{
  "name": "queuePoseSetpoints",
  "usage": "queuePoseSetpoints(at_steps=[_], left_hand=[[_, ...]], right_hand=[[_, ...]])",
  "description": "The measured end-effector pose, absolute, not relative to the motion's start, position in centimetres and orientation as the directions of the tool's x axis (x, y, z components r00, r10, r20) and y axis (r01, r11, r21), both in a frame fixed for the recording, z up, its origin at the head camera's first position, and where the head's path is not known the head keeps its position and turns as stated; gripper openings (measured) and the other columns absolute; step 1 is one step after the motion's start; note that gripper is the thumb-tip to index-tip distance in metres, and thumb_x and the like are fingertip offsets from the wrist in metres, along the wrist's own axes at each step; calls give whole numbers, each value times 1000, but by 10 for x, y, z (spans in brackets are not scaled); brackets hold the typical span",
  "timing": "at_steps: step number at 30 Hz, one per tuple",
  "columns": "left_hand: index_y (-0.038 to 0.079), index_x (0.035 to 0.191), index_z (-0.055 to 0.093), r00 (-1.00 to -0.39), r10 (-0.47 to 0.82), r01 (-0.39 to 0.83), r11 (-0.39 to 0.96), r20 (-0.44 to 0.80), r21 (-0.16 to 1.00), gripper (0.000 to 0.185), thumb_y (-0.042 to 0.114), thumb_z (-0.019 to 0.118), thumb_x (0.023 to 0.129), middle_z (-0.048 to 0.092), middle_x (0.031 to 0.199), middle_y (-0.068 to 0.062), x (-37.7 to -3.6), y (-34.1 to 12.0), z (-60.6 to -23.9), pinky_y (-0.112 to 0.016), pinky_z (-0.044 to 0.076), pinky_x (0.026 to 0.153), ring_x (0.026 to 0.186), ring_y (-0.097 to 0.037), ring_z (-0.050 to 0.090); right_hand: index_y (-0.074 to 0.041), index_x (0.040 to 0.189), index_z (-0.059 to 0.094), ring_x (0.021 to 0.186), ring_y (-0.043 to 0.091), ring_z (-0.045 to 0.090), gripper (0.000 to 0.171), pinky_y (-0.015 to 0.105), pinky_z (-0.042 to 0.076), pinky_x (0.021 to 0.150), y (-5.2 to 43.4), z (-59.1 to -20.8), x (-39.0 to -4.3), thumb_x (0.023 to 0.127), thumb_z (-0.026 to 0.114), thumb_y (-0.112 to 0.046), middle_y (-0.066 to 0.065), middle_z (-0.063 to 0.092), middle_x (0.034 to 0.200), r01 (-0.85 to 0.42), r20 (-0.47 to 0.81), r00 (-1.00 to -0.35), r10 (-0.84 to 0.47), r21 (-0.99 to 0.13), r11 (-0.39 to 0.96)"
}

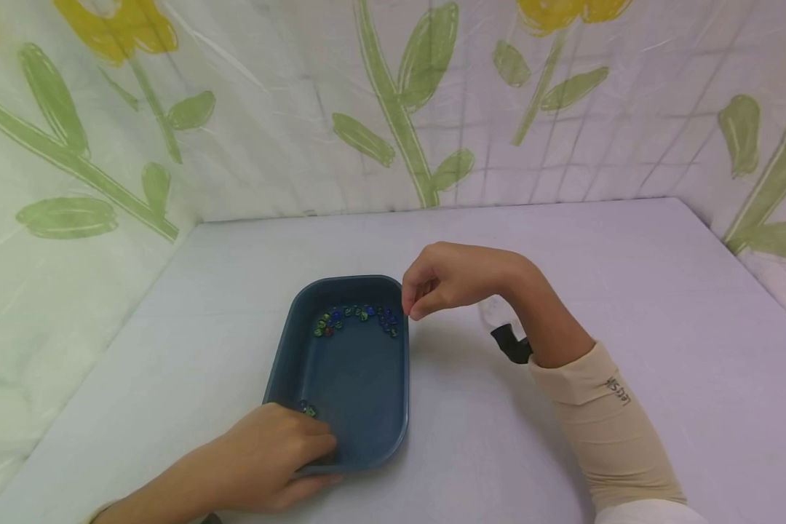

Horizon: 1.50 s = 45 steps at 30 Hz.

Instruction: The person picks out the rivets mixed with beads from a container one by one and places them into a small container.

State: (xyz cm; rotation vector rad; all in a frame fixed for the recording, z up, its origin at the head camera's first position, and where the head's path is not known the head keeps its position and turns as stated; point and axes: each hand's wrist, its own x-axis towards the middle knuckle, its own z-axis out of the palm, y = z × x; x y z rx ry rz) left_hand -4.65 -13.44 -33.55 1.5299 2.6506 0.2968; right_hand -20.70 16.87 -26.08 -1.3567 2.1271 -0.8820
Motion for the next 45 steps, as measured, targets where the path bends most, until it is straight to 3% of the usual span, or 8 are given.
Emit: queuePoseSetpoints(at_steps=[14, 22, 45], left_hand=[[23, 71, 56, -503, 863, 850, 488, 35, 200, 35, 42, 59, 99, 34, 60, 20, -46, -135, -334, -13, 21, 44, 49, 6, 24], [23, 69, 53, -496, 867, 856, 477, 56, 198, 35, 41, 60, 99, 33, 60, 20, -46, -135, -336, -12, 21, 44, 49, 7, 23], [23, 69, 54, -498, 865, 853, 478, 56, 209, 35, 41, 59, 99, 33, 59, 21, -47, -135, -336, -12, 22, 45, 49, 7, 23]], right_hand=[[-18, 93, 74, 86, 17, 69, 9, 42, 53, 82, 175, -257, -208, 93, 72, -9, 0, 71, 91, -590, -86, -445, -891, -721, 364], [-18, 93, 74, 85, 15, 69, 9, 39, 54, 81, 178, -255, -209, 93, 71, -9, -6, 70, 91, -595, -91, -456, -885, -709, 379], [-18, 93, 74, 84, 17, 68, 10, 36, 53, 81, 191, -255, -213, 93, 71, -8, -5, 70, 91, -554, -124, -506, -854, -712, 432]])
